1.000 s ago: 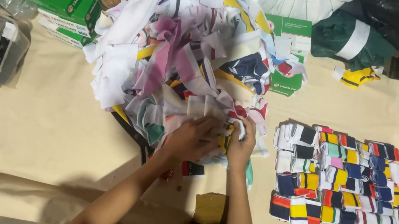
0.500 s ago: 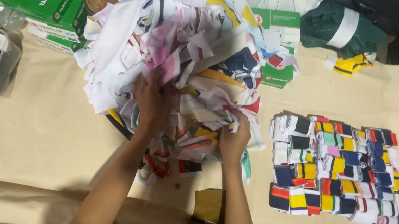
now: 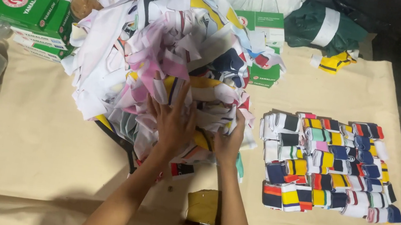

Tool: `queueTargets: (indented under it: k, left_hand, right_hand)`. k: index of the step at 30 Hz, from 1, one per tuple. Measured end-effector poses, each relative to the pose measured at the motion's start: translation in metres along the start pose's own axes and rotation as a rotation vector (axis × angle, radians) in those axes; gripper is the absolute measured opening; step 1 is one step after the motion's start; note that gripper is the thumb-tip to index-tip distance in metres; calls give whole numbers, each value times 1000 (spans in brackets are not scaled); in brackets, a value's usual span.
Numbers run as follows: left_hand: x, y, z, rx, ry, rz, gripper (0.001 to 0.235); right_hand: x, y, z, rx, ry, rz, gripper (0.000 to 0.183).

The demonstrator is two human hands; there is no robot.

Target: Sorting through a pile of fabric scraps and trimming selected pieces with scissors on a work table.

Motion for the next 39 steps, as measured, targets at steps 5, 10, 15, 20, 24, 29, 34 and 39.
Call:
queueTargets:
  k: [5,10,15,20,24,29,34,39]
  left_hand:
    - [24,16,23,120,209,-22,40]
    - [76,-23,-32,138,240,57,30]
    - [56,0,-45,0,44,-50,38]
    - [66,-22,-80,24,-30,-136,34]
    - [56,9,-50,-4,143,-132,30]
    - [39,43,-22,-53,398,-313,41]
    - [5,35,2,652,327,-170,70]
    - [-31,57,26,1008,212,-53,70]
  right_hand:
    - [33,17,-18,-191,267,-206,74]
    - [25,8,-21,-316,531,-256,44]
    - [27,-1,-27,-249,705,-247,36]
    - [36,-35,-29,99,676,-286,58]
    - [23,-23,-24,51,521,-175,33]
    - [30,21,-21,-262,485,61,33]
    - [20,52,-17,-331,369,396,28]
    - [5,47,-12,-221,293,572,14]
Point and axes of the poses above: each hand's wrist, its own z-axis towards the middle knuckle, its own y-axis out of the back of the hand, x = y × z, the point moved 8 cm from there along z, towards the middle knuckle, and after that the axes turned 14 degrees about -y, right-handed, at the moved point
